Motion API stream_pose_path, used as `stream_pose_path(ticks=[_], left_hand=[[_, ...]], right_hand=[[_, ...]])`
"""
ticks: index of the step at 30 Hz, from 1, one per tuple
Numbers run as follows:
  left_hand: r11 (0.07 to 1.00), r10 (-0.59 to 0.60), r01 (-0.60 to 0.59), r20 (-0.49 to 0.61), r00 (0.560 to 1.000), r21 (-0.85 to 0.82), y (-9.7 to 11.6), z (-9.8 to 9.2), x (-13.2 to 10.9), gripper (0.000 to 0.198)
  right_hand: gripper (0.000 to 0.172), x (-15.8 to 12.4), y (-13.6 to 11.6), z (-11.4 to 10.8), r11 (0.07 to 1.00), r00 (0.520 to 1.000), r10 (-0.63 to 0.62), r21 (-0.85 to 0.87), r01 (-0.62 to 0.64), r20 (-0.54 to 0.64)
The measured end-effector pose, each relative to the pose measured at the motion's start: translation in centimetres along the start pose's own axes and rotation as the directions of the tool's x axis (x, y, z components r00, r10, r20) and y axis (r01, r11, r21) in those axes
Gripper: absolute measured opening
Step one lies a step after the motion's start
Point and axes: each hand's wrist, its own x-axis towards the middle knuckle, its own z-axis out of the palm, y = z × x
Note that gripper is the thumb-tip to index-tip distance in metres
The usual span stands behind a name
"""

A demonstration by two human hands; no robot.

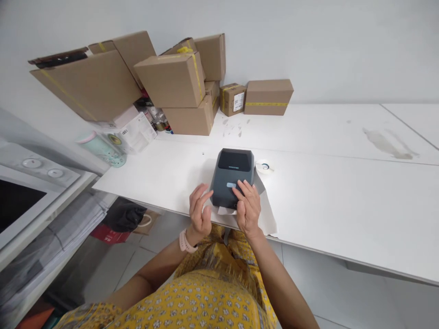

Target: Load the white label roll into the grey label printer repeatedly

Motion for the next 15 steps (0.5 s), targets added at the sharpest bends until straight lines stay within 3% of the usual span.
stream_pose_path(ticks=[2, 5, 9, 15], left_hand=[[0.996, 0.093, -0.093, 0.073, 0.993, 0.001, -1.3, 0.9, 1.3, 0.047], [0.99, 0.117, -0.105, 0.128, 0.985, -0.092, -2.7, 2.5, 1.8, 0.05], [0.988, 0.024, -0.015, 0.054, 0.998, -0.155, -3.6, 3.9, 0.6, 0.051], [0.975, -0.115, 0.132, 0.099, 0.988, -0.181, -3.4, 3.9, 1.0, 0.055]], right_hand=[[0.05, -0.2, 0.4, 0.3, 1.0, 1.0, -0.007, 0.004, 0.007, -0.019], [0.052, -0.6, 1.0, 0.6, 1.0, 0.999, -0.027, -0.002, 0.027, -0.029], [0.053, -1.1, 1.8, 1.2, 1.0, 0.996, -0.022, 0.002, 0.022, -0.082], [0.052, -0.8, 2.0, 1.3, 0.998, 0.995, -0.057, -0.004, 0.057, -0.081]])
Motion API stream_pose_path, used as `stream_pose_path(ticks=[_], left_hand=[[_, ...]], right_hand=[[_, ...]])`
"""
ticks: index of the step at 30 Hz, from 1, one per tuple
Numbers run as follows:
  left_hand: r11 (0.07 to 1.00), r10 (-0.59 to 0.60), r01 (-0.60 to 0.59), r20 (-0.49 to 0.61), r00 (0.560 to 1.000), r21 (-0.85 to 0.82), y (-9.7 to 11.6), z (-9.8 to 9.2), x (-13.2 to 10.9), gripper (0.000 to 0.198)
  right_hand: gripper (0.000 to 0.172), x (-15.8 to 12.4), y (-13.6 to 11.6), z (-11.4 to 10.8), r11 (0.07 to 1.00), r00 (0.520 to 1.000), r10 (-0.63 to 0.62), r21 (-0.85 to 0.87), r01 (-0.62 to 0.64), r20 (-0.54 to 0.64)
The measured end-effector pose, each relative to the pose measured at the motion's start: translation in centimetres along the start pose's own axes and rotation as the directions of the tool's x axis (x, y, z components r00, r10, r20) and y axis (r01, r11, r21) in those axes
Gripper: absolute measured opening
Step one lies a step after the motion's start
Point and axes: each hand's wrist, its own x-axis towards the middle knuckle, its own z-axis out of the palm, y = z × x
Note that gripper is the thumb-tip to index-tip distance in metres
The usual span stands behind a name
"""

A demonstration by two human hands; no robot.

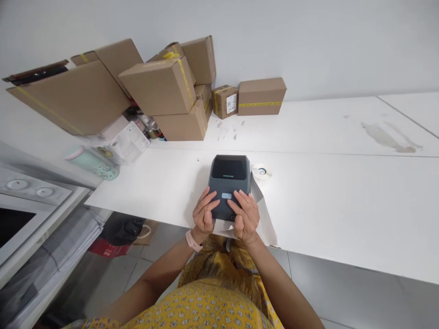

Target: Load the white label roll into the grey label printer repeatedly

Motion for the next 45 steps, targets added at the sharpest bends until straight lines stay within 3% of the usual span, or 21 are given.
stream_pose_path(ticks=[2, 4, 5, 7, 8, 10, 12, 13, 14, 15, 17, 19, 24, 29, 33, 38, 40, 45], left_hand=[[0.997, -0.068, 0.068, 0.003, 0.998, -0.034, 1.2, -0.5, 0.2, 0.053], [0.97, -0.233, 0.225, -0.086, 0.969, -0.091, 2.6, -1.1, -0.3, 0.048], [0.936, -0.345, 0.327, -0.16, 0.925, -0.127, 3.3, -1.4, -0.8, 0.044], [0.819, -0.571, 0.528, -0.236, 0.786, -0.226, 4.5, -2.1, -2.1, 0.042], [0.73, -0.678, 0.622, -0.179, 0.713, -0.284, 4.8, -2.3, -2.7, 0.044], [0.462, -0.827, 0.81, 0.153, 0.54, -0.361, 5.1, -2.5, -3.4, 0.051], [0.183, -0.784, 0.934, 0.528, 0.327, -0.307, 5.2, -2.4, -3.1, 0.057], [0.115, -0.731, 0.958, 0.631, 0.261, -0.263, 5.2, -2.3, -2.7, 0.056], [0.105, -0.696, 0.966, 0.676, 0.242, -0.237, 5.2, -2.1, -2.3, 0.054], [0.141, -0.682, 0.963, 0.682, 0.263, -0.23, 5.2, -1.9, -1.8, 0.05], [0.26, -0.689, 0.934, 0.631, 0.357, -0.244, 5.3, -1.5, -1.3, 0.045], [0.34, -0.693, 0.906, 0.585, 0.423, -0.252, 5.3, -1.1, -1.5, 0.047], [0.421, -0.709, 0.867, 0.499, 0.498, -0.267, 4.5, -0.1, -3.2, 0.055], [0.526, -0.684, 0.813, 0.444, 0.578, -0.248, 3.1, 0.6, -4.2, 0.059], [0.537, -0.66, 0.802, 0.462, 0.592, -0.261, 2.2, 0.7, -4.7, 0.058], [0.555, -0.67, 0.793, 0.429, 0.606, -0.252, 1.9, 0.7, -5.0, 0.056], [0.556, -0.667, 0.793, 0.436, 0.604, -0.248, 1.9, 0.6, -4.9, 0.054], [0.522, -0.68, 0.814, 0.452, 0.577, -0.253, 2.0, 0.7, -4.4, 0.052]], right_hand=[[0.049, 0.4, -0.5, -0.6, 0.999, 0.999, 0.031, 0.028, -0.032, 0.026], [0.048, 1.0, -1.4, -1.3, 0.987, 0.989, 0.127, 0.089, -0.134, 0.077], [0.048, 1.2, -1.9, -1.7, 0.972, 0.977, 0.183, 0.128, -0.196, 0.106], [0.05, 1.6, -2.7, -2.3, 0.931, 0.948, 0.277, 0.202, -0.305, 0.155], [0.051, 1.7, -3.1, -2.6, 0.913, 0.937, 0.305, 0.228, -0.338, 0.172], [0.051, 1.8, -3.5, -2.9, 0.896, 0.926, 0.327, 0.248, -0.367, 0.189], [0.051, 1.8, -3.7, -3.1, 0.895, 0.92, 0.339, 0.234, -0.38, 0.198], [0.051, 1.8, -3.7, -3.2, 0.896, 0.917, 0.344, 0.222, -0.385, 0.204], [0.051, 1.8, -3.7, -3.3, 0.897, 0.914, 0.346, 0.211, -0.388, 0.209], [0.051, 1.8, -3.7, -3.3, 0.899, 0.913, 0.347, 0.202, -0.388, 0.214], [0.051, 1.9, -3.7, -3.5, 0.907, 0.915, 0.336, 0.186, -0.378, 0.224], [0.051, 2.0, -3.7, -3.6, 0.915, 0.916, 0.323, 0.17, -0.367, 0.238], [0.048, 2.0, -3.5, -3.7, 0.919, 0.915, 0.317, 0.157, -0.361, 0.25], [0.043, 2.3, -3.1, -2.9, 0.968, 0.95, 0.225, 0.062, -0.244, 0.215], [0.037, 3.0, -3.5, -2.2, 0.977, 0.957, 0.169, -0.171, -0.13, 0.236], [0.022, 4.9, -4.5, -1.9, 0.918, 0.975, 0.081, -0.396, 0.007, 0.206], [0.013, 5.9, -4.6, -1.9, 0.908, 0.971, 0.049, -0.415, 0.054, 0.233], [0.012, 6.6, -3.8, -1.9, 0.941, 0.953, 0.021, -0.329, 0.084, 0.303]])
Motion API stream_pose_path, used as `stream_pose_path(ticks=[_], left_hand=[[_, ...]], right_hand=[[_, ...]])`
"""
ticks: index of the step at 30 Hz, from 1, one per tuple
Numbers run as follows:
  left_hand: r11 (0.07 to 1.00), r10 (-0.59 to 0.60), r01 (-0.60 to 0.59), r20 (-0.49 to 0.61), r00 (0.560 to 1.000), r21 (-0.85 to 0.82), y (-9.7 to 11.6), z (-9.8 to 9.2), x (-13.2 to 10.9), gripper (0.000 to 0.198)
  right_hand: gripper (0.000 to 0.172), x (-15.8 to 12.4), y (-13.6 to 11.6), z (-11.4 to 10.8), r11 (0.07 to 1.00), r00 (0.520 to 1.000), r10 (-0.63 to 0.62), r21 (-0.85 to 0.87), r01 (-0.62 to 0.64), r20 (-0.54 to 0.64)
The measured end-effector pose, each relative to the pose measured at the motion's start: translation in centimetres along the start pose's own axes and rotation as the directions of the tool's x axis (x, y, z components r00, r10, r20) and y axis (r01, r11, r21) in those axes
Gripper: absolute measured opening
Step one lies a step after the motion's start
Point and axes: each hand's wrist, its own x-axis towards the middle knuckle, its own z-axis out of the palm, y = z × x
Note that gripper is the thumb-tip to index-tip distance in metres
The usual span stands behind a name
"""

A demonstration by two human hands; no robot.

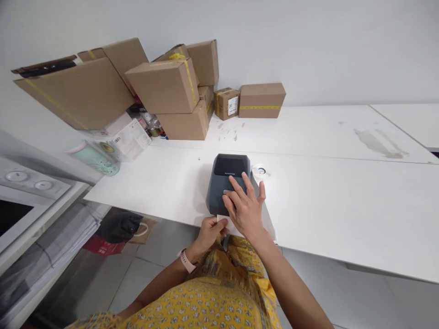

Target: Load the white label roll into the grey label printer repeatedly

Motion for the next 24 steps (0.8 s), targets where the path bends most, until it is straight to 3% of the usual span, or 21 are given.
stream_pose_path(ticks=[2, 6, 8, 9, 12, 13, 16, 19, 22, 24], left_hand=[[1.0, 0.0, 0.0, -0.019, 1.0, 0.014, 0.1, 0.2, -0.1, 0.052], [0.996, 0.049, -0.043, -0.063, 0.997, 0.082, 0.2, -0.1, -1.3, 0.052], [0.987, 0.129, -0.11, -0.171, 0.977, 0.118, 0.5, -0.8, -2.2, 0.051], [0.978, 0.188, -0.156, -0.264, 0.946, 0.136, 0.8, -1.2, -2.5, 0.049], [0.93, 0.369, -0.318, -0.484, 0.794, 0.187, 2.0, -2.3, -2.6, 0.042], [0.91, 0.415, -0.366, -0.48, 0.773, 0.196, 2.6, -2.5, -2.3, 0.043], [0.866, 0.499, -0.46, -0.324, 0.803, 0.194, 4.4, -2.2, -1.0, 0.051], [0.842, 0.54, -0.513, -0.247, 0.804, 0.169, 6.2, -1.4, 0.9, 0.052], [0.815, 0.58, -0.556, -0.275, 0.767, 0.165, 7.8, -1.4, 3.2, 0.049], [0.828, 0.561, -0.521, -0.288, 0.776, 0.207, 8.4, -1.9, 5.0, 0.045]], right_hand=[[0.014, -0.9, 0.1, 0.3, 0.999, 0.999, 0.042, 0.019, -0.042, 0.0], [0.035, -4.0, -0.3, 1.1, 0.98, 0.983, 0.185, 0.077, -0.184, -0.009], [0.047, -5.7, -0.8, 1.3, 0.949, 0.964, 0.266, 0.173, -0.262, 0.002], [0.053, -6.5, -1.1, 1.3, 0.923, 0.951, 0.309, 0.239, -0.301, 0.007], [0.065, -7.9, -1.7, 1.1, 0.779, 0.878, 0.475, 0.44, -0.448, 0.054], [0.066, -8.1, -1.9, 1.0, 0.715, 0.844, 0.529, 0.491, -0.497, 0.084], [0.063, -7.6, -1.6, 0.7, 0.593, 0.785, 0.597, 0.569, -0.57, 0.164], [0.062, -5.6, -0.7, 0.4, 0.64, 0.831, 0.542, 0.579, -0.504, 0.125], [0.061, -2.6, 0.8, -0.1, 0.72, 0.883, 0.468, 0.561, -0.408, 0.042], [0.062, -0.3, 1.8, -0.3, 0.76, 0.909, 0.417, 0.548, -0.35, 0.002]])
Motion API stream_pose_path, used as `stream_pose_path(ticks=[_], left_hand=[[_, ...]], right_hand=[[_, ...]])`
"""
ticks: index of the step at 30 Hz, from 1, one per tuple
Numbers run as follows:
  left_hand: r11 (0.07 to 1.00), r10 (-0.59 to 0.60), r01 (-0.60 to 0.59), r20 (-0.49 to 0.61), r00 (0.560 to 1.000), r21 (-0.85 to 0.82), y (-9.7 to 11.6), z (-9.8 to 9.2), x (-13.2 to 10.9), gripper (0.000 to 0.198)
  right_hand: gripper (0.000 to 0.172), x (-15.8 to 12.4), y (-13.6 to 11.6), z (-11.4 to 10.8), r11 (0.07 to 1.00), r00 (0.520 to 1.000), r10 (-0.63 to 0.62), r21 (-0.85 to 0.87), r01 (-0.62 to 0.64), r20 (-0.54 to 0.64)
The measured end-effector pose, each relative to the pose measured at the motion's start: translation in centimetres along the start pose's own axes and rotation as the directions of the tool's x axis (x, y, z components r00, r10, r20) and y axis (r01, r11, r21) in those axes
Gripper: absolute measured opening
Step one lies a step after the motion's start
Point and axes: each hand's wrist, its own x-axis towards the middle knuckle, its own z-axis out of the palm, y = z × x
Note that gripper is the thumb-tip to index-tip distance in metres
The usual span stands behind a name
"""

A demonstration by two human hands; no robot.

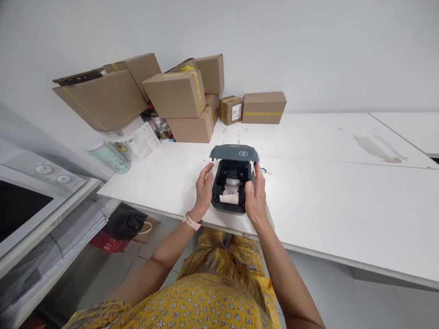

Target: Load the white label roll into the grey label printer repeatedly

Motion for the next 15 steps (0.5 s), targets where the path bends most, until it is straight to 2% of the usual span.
stream_pose_path(ticks=[4, 8, 10, 11, 12, 13, 15], left_hand=[[0.965, -0.179, 0.159, 0.081, 0.98, 0.209, -2.2, 0.0, 2.4, 0.05], [0.946, -0.226, 0.17, 0.185, 0.956, 0.276, -3.9, 0.3, 2.6, 0.061], [0.94, -0.224, 0.159, 0.195, 0.955, 0.302, -4.1, 0.4, 2.6, 0.064], [0.931, -0.234, 0.163, 0.191, 0.953, 0.326, -3.9, 0.5, 2.6, 0.065], [0.917, -0.256, 0.176, 0.188, 0.948, 0.359, -3.8, 0.5, 2.7, 0.065], [0.898, -0.285, 0.194, 0.187, 0.94, 0.396, -3.5, 0.5, 2.8, 0.066], [0.854, -0.346, 0.227, 0.184, 0.92, 0.468, -3.0, 0.5, 3.2, 0.068]], right_hand=[[0.062, 5.2, -0.1, -0.1, 0.995, 0.997, -0.078, -0.058, 0.077, -0.013], [0.064, 9.4, 0.5, 0.2, 0.983, 0.996, -0.087, -0.161, 0.085, -0.01], [0.06, 10.6, 0.8, 0.4, 0.954, 0.994, -0.092, -0.28, 0.104, 0.058], [0.055, 11.0, 0.9, 0.5, 0.93, 0.987, -0.078, -0.347, 0.122, 0.139], [0.049, 11.2, 1.0, 0.6, 0.9, 0.966, -0.049, -0.408, 0.153, 0.255], [0.045, 11.2, 1.0, 0.7, 0.863, 0.916, -0.009, -0.46, 0.209, 0.4], [0.042, 11.0, 1.1, 1.1, 0.786, 0.739, 0.091, -0.504, 0.358, 0.667]])
